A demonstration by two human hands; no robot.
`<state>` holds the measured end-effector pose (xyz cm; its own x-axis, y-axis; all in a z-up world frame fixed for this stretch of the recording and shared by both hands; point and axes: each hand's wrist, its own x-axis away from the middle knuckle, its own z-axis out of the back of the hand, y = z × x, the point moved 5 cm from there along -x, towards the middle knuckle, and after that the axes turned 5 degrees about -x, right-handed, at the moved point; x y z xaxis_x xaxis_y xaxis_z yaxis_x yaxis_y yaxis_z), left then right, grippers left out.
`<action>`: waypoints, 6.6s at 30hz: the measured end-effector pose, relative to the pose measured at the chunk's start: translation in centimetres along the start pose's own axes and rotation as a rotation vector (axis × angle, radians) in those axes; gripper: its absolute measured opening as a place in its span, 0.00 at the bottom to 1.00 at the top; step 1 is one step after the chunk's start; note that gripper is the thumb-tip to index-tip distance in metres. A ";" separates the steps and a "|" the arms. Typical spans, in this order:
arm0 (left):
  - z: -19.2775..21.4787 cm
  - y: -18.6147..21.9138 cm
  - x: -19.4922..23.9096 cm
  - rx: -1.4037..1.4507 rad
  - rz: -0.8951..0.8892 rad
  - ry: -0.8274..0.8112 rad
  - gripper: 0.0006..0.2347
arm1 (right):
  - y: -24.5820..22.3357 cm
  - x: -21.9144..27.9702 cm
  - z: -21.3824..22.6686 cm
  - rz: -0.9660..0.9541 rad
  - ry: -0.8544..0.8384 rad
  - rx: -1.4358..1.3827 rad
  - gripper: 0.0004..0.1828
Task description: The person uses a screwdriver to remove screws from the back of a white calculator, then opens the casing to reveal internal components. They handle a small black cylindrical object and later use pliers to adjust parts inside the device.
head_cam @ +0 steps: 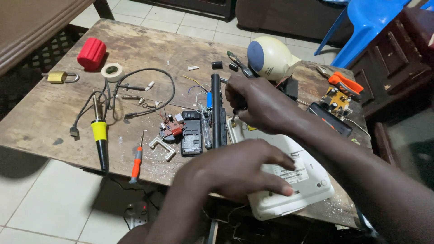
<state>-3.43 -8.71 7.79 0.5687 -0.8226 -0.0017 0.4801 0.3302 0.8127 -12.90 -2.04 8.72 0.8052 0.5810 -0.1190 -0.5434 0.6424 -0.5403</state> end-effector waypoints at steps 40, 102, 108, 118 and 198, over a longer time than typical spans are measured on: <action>3.6 -9.6 -1.3 -0.352 0.401 0.553 0.10 | -2.4 9.8 5.7 -0.340 0.498 0.050 0.22; -2.8 0.2 -0.1 -0.127 0.941 0.501 0.34 | 12.0 20.0 -0.1 -0.134 0.540 0.220 0.04; -3.0 -1.4 0.2 -0.032 1.019 0.422 0.35 | 7.9 19.8 0.5 -0.240 0.478 0.042 0.19; -3.3 -1.6 0.8 0.766 0.999 0.765 0.20 | 5.7 19.6 -0.5 -0.598 0.306 -0.165 0.54; -3.1 -3.9 -0.3 0.709 0.376 1.229 0.16 | 7.5 19.2 0.2 -0.594 0.750 -0.731 0.15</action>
<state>-3.39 -8.30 2.80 0.9561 0.2816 0.0808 -0.0367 -0.1588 0.9866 -1.59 14.04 2.54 0.9535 -0.3011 -0.0151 0.0271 0.1355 -0.9904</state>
